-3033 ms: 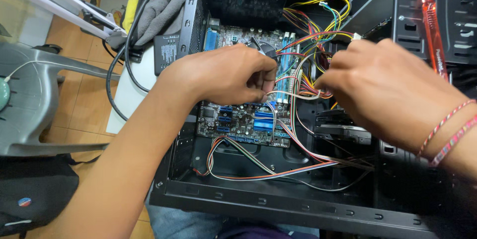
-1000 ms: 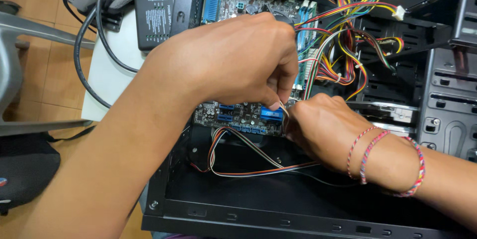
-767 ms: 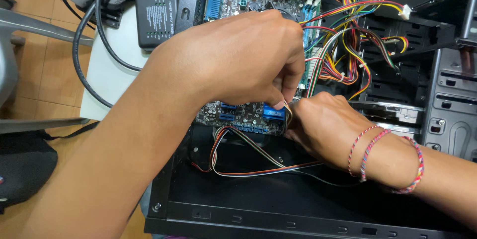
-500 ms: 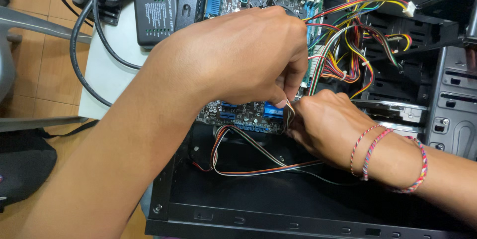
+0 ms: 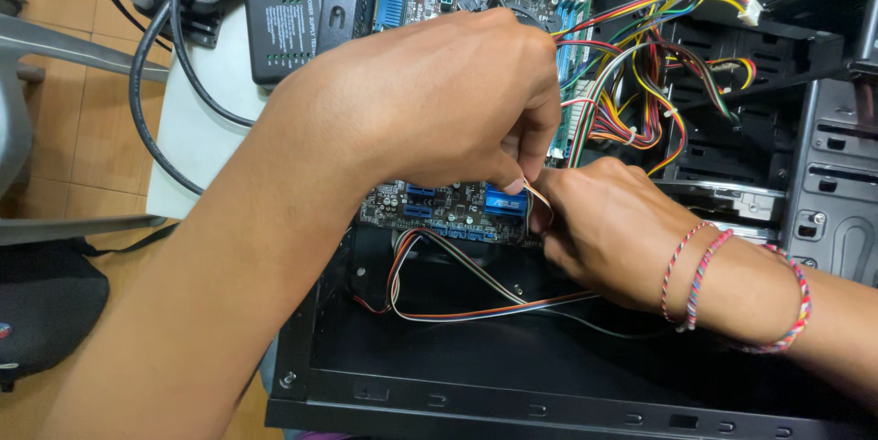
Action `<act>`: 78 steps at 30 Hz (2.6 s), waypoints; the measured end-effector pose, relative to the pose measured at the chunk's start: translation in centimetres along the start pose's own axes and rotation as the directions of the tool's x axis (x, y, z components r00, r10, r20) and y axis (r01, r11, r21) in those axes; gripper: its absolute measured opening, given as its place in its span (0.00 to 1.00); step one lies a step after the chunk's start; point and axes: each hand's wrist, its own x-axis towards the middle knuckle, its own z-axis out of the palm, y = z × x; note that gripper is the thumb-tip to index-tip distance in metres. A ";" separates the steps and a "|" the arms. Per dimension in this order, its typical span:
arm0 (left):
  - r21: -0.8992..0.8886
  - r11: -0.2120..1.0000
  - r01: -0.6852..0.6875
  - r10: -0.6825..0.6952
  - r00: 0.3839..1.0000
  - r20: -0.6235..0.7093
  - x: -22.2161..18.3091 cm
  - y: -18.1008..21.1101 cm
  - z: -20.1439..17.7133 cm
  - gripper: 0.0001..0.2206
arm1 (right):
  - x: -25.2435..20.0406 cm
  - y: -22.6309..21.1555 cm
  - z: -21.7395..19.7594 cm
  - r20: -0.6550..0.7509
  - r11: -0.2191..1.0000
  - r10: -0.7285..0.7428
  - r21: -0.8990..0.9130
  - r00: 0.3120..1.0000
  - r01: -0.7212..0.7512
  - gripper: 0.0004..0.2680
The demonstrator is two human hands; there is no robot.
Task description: The person organizes and connects various internal power and data cables within a desktop computer chassis by hand, then uses a small brush to clean debris from the interior components.
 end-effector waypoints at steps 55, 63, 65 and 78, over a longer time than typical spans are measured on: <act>0.094 0.995 0.027 -0.024 0.999 -0.033 0.2 -0.9 0.4 0.03 | 0.5 0.4 2.1 -0.167 0.994 0.047 0.107 0.985 -0.029 0.13; 0.083 0.996 0.020 -0.016 0.998 -0.053 0.1 -1.0 0.5 0.03 | 0.6 0.4 2.1 -0.151 0.994 0.061 0.095 0.987 -0.047 0.13; 0.069 0.997 0.042 -0.039 0.998 -0.044 0.1 -0.9 0.5 0.03 | 0.6 0.3 2.0 -0.146 0.994 0.065 0.097 0.987 -0.051 0.13; 0.086 0.996 0.016 -0.010 0.997 -0.070 0.1 -0.8 0.2 0.05 | 0.3 0.2 2.2 -0.153 0.990 0.018 0.144 0.988 0.004 0.15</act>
